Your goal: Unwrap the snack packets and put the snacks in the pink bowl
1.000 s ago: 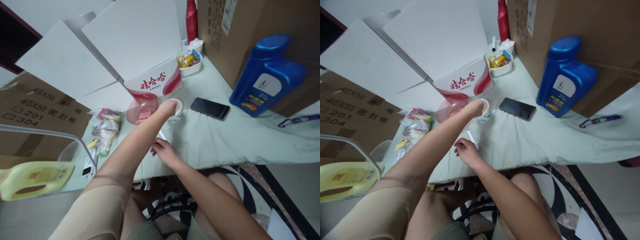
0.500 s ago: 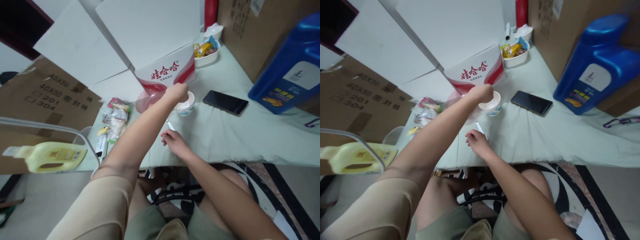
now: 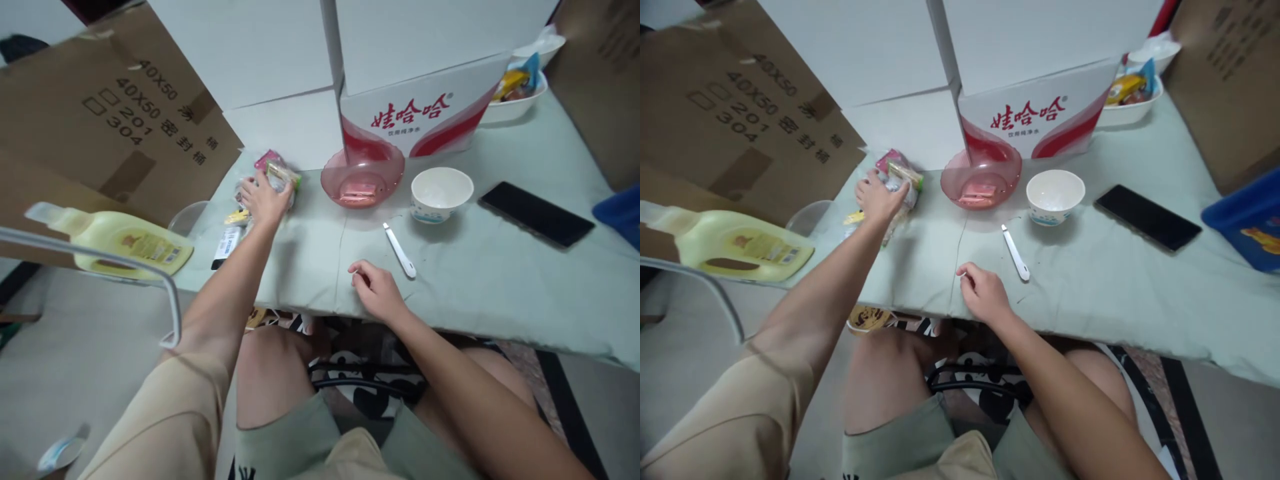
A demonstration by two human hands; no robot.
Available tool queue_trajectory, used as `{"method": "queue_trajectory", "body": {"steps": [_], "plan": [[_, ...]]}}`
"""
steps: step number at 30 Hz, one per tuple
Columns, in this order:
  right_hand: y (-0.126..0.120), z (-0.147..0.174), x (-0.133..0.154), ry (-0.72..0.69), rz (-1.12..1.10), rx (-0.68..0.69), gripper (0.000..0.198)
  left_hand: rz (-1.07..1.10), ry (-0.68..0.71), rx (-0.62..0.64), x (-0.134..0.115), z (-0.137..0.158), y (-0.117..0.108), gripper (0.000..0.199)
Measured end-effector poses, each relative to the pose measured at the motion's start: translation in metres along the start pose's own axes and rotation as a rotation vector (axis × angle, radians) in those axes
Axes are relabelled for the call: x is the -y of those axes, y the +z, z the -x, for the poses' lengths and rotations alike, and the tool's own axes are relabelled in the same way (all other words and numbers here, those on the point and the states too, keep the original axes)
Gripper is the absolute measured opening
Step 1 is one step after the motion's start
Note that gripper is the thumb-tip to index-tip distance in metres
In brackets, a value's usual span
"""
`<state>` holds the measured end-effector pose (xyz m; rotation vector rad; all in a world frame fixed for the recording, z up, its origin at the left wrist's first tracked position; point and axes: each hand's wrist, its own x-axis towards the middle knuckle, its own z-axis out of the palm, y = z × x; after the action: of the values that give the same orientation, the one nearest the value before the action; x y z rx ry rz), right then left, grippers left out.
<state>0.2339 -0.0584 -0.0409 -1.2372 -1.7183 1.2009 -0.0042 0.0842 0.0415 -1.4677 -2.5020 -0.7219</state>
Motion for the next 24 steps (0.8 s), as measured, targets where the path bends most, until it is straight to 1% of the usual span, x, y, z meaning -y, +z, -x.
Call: {"method": "queue_trajectory", "body": {"steps": [1,2,4,6,9,11,14,17,19,21,23,24], "plan": [[0.005,-0.003,0.002,-0.017,0.017,0.022,0.019,-0.026,-0.035,0.032,0.006,-0.012,0.002,0.067],[0.01,-0.007,0.003,-0.03,0.029,0.042,0.019,-0.053,-0.034,0.079,0.009,-0.021,0.005,0.074],[0.018,-0.016,0.005,-0.039,0.048,0.07,0.019,-0.113,0.036,0.145,0.013,-0.034,0.013,0.079],[0.024,-0.024,0.007,-0.045,0.063,0.081,0.02,-0.166,0.127,0.161,0.015,-0.04,0.022,0.069],[0.027,-0.029,0.008,-0.066,0.077,0.086,0.02,-0.195,0.188,0.176,0.017,-0.043,0.027,0.049],[0.027,-0.027,0.009,-0.073,0.08,0.088,0.02,-0.173,0.225,0.167,0.017,-0.042,0.022,0.043],[0.022,-0.019,0.009,-0.089,0.069,0.085,0.02,-0.107,0.334,0.115,0.01,-0.032,0.002,0.042],[0.014,-0.01,0.007,-0.111,0.05,0.05,0.019,0.067,0.462,0.079,-0.005,-0.009,-0.019,0.042],[0.007,-0.004,0.005,-0.119,0.053,0.004,0.019,0.226,0.481,0.108,-0.013,0.018,-0.026,0.04],[-0.002,0.002,0.002,-0.122,0.08,-0.049,0.02,0.367,0.408,0.218,-0.015,0.055,-0.027,0.037],[-0.012,0.007,-0.002,-0.129,0.146,-0.123,0.023,0.488,0.303,0.4,-0.01,0.097,-0.023,0.035],[-0.017,0.01,-0.005,-0.137,0.205,-0.171,0.024,0.53,0.272,0.474,-0.006,0.119,-0.02,0.035]]}}
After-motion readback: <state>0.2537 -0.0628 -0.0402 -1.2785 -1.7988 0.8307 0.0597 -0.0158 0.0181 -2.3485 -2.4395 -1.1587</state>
